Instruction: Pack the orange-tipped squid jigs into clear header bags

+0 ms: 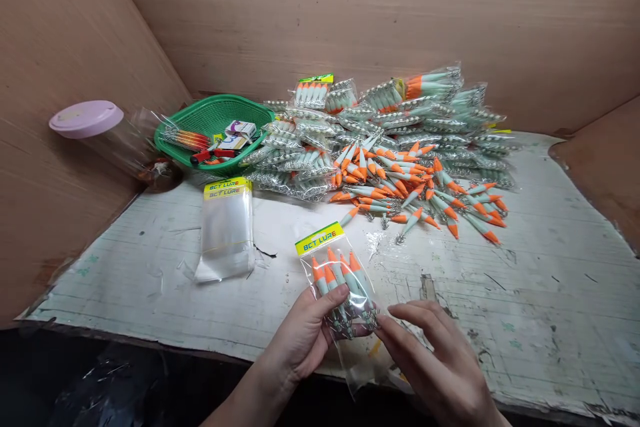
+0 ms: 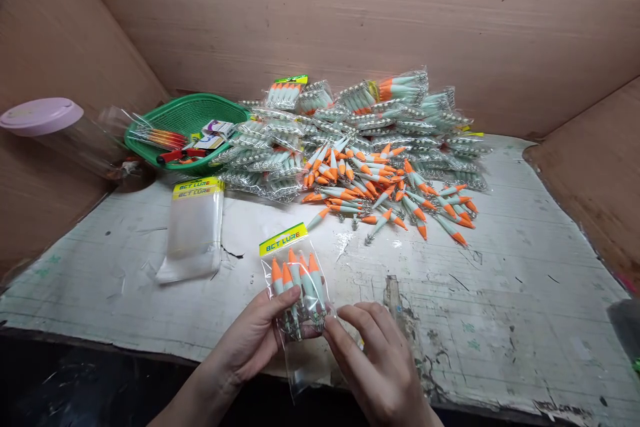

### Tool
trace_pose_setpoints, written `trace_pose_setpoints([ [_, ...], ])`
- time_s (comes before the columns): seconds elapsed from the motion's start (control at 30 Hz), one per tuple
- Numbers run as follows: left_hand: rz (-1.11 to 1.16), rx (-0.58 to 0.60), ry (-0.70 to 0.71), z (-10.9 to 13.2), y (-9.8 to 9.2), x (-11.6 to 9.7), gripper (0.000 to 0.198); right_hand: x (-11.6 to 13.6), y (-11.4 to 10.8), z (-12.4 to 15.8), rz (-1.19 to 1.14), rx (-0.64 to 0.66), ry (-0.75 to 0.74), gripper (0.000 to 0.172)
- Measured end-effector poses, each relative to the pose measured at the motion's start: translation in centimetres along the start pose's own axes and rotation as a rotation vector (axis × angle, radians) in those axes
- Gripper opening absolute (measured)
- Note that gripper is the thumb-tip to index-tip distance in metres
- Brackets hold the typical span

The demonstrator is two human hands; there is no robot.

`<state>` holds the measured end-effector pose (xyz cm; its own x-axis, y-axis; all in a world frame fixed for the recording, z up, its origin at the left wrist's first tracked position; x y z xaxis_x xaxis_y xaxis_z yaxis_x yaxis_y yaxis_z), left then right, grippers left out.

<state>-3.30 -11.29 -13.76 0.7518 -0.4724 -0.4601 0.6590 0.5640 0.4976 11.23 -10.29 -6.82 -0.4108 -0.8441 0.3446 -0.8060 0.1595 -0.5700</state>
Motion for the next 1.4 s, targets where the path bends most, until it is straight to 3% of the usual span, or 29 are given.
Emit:
trace_pose_setpoints([
  [0.13,0.065,-0.098,0.050,-0.5,-0.3,-0.1,0.038,0.4,0.3,-0.2,0.018,-0.010,-0.046,0.021],
  [0.27,0.031,-0.101,0.026,-0.7,-0.2,0.2,0.043,0.5,0.4,-0.6,0.045,-0.019,-0.062,0.018],
  [0.53,-0.138,-0.015,0.020,-0.7,0.0,0.2,0.043,-1.1,0.9,0.2,-0.033,-0.078,0.140,0.032],
  [0.7,-0.321,-0.008,0.091,-2.0,-1.2,-0.4,0.055,-2.6,3.3,2.1,-0.078,0.042,0.284,0.018],
  [0.77,-0.490,-0.090,0.200,-1.9,-2.3,-1.4,0.062,-2.8,4.1,2.9,-0.081,0.074,0.316,0.016],
  [0.8,-0.602,-0.192,0.307,-1.6,-3.1,-2.2,0.065,-2.9,4.4,3.2,-0.075,0.076,0.322,0.015],
  [0.87,-0.818,-0.445,0.600,-0.2,-4.4,-4.0,0.070,-2.9,4.7,3.6,-0.054,0.075,0.322,0.015],
  [0.9,-0.900,-0.514,0.747,0.6,-4.6,-4.7,0.072,-2.8,4.8,3.6,-0.048,0.078,0.317,0.015],
  [0.93,-0.961,-0.505,0.874,1.2,-4.4,-4.9,0.072,-2.8,4.9,3.6,-0.046,0.087,0.309,0.015],
  [1.0,-1.044,-0.284,1.011,1.6,-3.6,-4.1,0.075,-2.6,5.2,3.4,-0.043,0.112,0.273,0.017],
  [1.07,-1.117,-0.029,1.014,1.1,-2.8,-2.5,0.079,-2.3,5.5,3.0,-0.024,0.123,0.201,0.018],
  [1.1,-1.142,0.034,1.008,0.7,-2.6,-1.9,0.079,-2.2,5.6,2.8,-0.008,0.116,0.150,0.017],
  [1.27,-1.154,0.063,1.060,-0.7,-2.8,-1.4,0.065,-1.3,6.2,2.3,0.014,0.078,-0.083,0.015],
  [1.4,-1.228,0.112,1.127,-0.4,-2.8,-1.7,0.067,-1.4,7.2,2.4,-0.006,0.119,-0.037,0.012],
])
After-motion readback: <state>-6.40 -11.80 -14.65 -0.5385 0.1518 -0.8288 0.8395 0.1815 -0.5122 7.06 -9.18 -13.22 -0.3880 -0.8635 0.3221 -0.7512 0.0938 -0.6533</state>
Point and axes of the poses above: each hand's wrist, its own z-axis away from the middle knuckle, its own y-axis out of the palm, x = y × z, the point moved 5 cm from there along -z, towards the middle knuckle, and after that the axes turned 15 degrees about -x, right-handed, at the moved point
